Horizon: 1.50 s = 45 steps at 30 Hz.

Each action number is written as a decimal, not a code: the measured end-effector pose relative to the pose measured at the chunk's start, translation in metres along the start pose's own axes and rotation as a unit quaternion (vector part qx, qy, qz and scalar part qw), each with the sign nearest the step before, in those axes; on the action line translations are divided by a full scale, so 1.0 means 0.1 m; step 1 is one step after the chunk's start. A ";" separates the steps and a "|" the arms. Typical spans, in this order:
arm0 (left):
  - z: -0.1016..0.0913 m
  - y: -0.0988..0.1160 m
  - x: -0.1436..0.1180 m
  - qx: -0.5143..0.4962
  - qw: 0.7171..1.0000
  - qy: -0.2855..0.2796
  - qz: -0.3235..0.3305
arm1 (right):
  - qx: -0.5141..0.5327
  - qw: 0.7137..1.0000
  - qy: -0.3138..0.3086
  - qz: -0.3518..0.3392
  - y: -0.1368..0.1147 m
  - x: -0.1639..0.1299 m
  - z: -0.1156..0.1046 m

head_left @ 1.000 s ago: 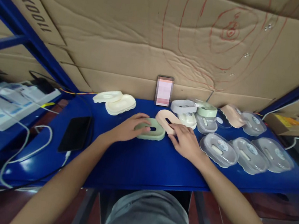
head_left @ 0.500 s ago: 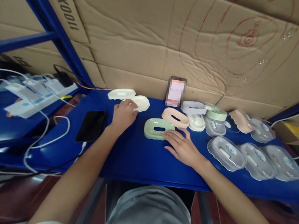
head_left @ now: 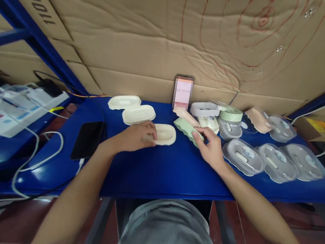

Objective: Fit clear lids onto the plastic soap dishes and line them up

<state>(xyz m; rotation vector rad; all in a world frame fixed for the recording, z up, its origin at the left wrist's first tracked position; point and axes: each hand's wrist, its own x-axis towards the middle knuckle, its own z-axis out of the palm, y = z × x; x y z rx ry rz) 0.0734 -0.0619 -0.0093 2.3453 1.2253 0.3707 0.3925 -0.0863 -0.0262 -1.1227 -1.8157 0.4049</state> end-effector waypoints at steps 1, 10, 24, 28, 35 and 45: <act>0.02 0.05 -0.01 -0.012 0.999 -0.037 0.019 | -0.003 1.000 -0.011 -0.015 0.00 0.00 0.00; 0.17 0.22 0.06 0.037 0.995 0.081 0.040 | -0.083 0.970 -0.180 -0.137 -0.06 -0.10 0.11; 0.20 0.04 0.06 -0.006 0.999 -0.035 0.021 | -0.166 0.920 -0.249 -0.254 -0.10 -0.20 0.30; 0.15 0.09 0.04 0.047 0.997 -0.052 -0.027 | -0.183 0.906 -0.273 -0.267 -0.15 -0.21 0.29; 0.06 0.13 0.00 -0.012 0.997 -0.069 -0.005 | -0.296 0.951 -0.073 -0.053 0.15 0.47 -0.40; 0.03 0.14 0.01 -0.071 0.995 -0.071 0.005 | -0.382 0.914 -0.088 0.101 0.82 0.97 -0.91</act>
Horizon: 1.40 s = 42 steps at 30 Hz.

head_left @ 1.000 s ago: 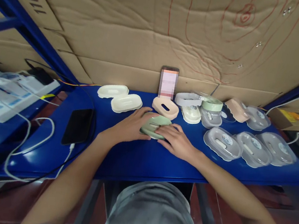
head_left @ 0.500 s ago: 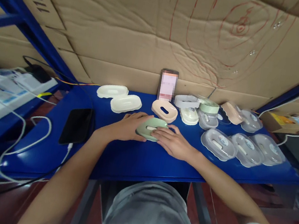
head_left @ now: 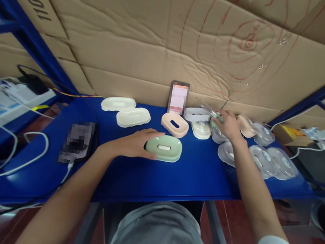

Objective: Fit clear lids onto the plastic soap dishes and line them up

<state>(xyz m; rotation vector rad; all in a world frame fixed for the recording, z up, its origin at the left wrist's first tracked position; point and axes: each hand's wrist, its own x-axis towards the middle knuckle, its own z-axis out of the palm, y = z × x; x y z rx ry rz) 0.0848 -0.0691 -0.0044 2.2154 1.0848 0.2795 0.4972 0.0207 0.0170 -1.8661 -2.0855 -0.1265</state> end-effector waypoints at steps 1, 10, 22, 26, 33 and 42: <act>0.01 0.00 0.01 -0.002 1.000 0.006 0.005 | 0.020 0.999 0.032 -0.023 -0.02 -0.03 0.01; 0.08 -0.02 0.07 -0.062 0.996 0.042 0.053 | 0.187 0.946 0.157 -0.215 -0.60 -0.76 0.03; 0.10 -0.04 0.07 -0.071 0.996 0.026 0.050 | 0.050 0.915 0.029 -0.400 -1.13 -1.05 0.26; 0.11 -0.03 0.07 -0.073 0.994 0.028 0.070 | 0.092 0.913 -0.012 -0.397 -1.14 -1.05 0.26; 0.12 0.04 0.06 -0.076 0.991 0.044 0.100 | 0.124 0.918 -0.053 -0.373 -1.24 -1.11 0.28; 0.11 0.04 0.06 -0.057 0.994 0.019 0.086 | 0.069 0.938 -0.016 -0.339 -1.38 -1.25 0.31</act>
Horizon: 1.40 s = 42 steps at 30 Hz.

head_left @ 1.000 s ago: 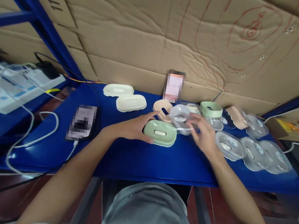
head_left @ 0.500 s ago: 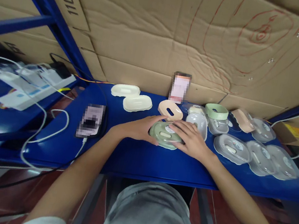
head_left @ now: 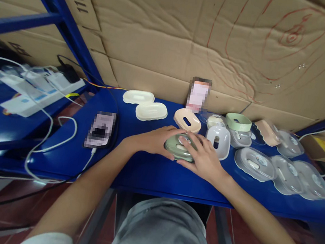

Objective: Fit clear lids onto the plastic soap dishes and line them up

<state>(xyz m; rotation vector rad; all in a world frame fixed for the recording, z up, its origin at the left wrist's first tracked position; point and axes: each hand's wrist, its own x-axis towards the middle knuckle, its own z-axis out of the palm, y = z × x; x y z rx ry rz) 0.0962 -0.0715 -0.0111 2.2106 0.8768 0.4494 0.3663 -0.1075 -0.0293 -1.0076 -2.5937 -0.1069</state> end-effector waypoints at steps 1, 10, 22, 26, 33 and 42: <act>0.00 0.01 0.00 0.002 1.000 0.000 0.001 | 0.002 1.000 0.002 -0.002 -0.01 0.00 0.01; 0.03 0.04 0.02 0.041 0.999 0.004 -0.003 | -0.027 0.999 0.031 0.011 -0.09 -0.07 0.22; 0.01 0.04 0.03 0.034 0.999 0.009 0.001 | 0.097 0.995 -0.003 0.004 -0.02 -0.02 0.08; 0.00 0.01 0.03 0.044 0.999 0.026 -0.001 | 0.143 0.989 0.009 -0.024 0.17 0.00 -0.23; -0.12 -0.06 -0.03 0.099 0.993 0.049 -0.046 | -0.069 0.963 0.105 0.240 1.05 -0.21 -0.55; -0.24 -0.11 -0.09 0.067 0.993 0.055 -0.080 | -0.024 0.968 -0.010 0.248 0.94 -0.17 -0.33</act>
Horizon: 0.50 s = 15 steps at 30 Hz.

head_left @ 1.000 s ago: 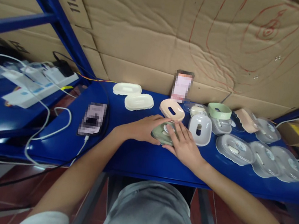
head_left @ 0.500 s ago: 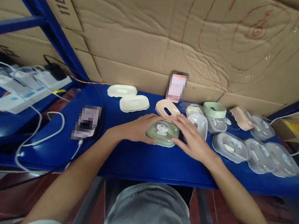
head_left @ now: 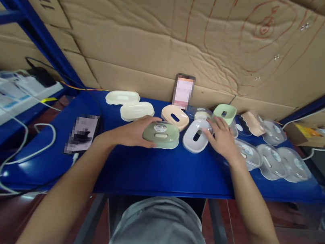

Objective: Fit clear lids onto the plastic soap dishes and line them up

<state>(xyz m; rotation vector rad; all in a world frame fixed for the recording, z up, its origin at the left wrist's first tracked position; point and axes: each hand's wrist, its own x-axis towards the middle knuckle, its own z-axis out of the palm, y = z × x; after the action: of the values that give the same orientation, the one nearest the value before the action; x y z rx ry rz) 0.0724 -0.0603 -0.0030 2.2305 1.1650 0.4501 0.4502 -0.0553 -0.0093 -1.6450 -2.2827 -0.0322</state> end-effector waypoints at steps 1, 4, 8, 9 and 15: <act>-0.01 0.01 0.00 -0.009 1.000 0.005 0.003 | 0.023 1.000 -0.001 -0.018 -0.05 0.00 -0.02; -0.04 0.03 -0.01 -0.036 0.999 0.017 0.018 | 0.067 0.996 0.056 -0.031 0.00 0.03 -0.11; -0.05 0.03 -0.02 -0.064 0.996 0.044 0.042 | 0.019 0.980 0.144 0.138 0.42 0.15 -0.19; -0.05 0.03 -0.02 -0.068 0.995 0.052 0.047 | 0.017 0.975 0.125 0.185 0.53 0.19 -0.20; -0.03 0.11 -0.01 -0.046 0.997 0.043 0.049 | 0.089 0.962 -0.052 0.252 0.77 0.31 -0.08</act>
<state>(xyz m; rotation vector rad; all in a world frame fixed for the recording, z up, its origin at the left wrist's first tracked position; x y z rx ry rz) 0.0775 -0.0650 0.0066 2.2138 1.0576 0.6325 0.5149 -0.0027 -0.0062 -2.1109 -1.8041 0.3733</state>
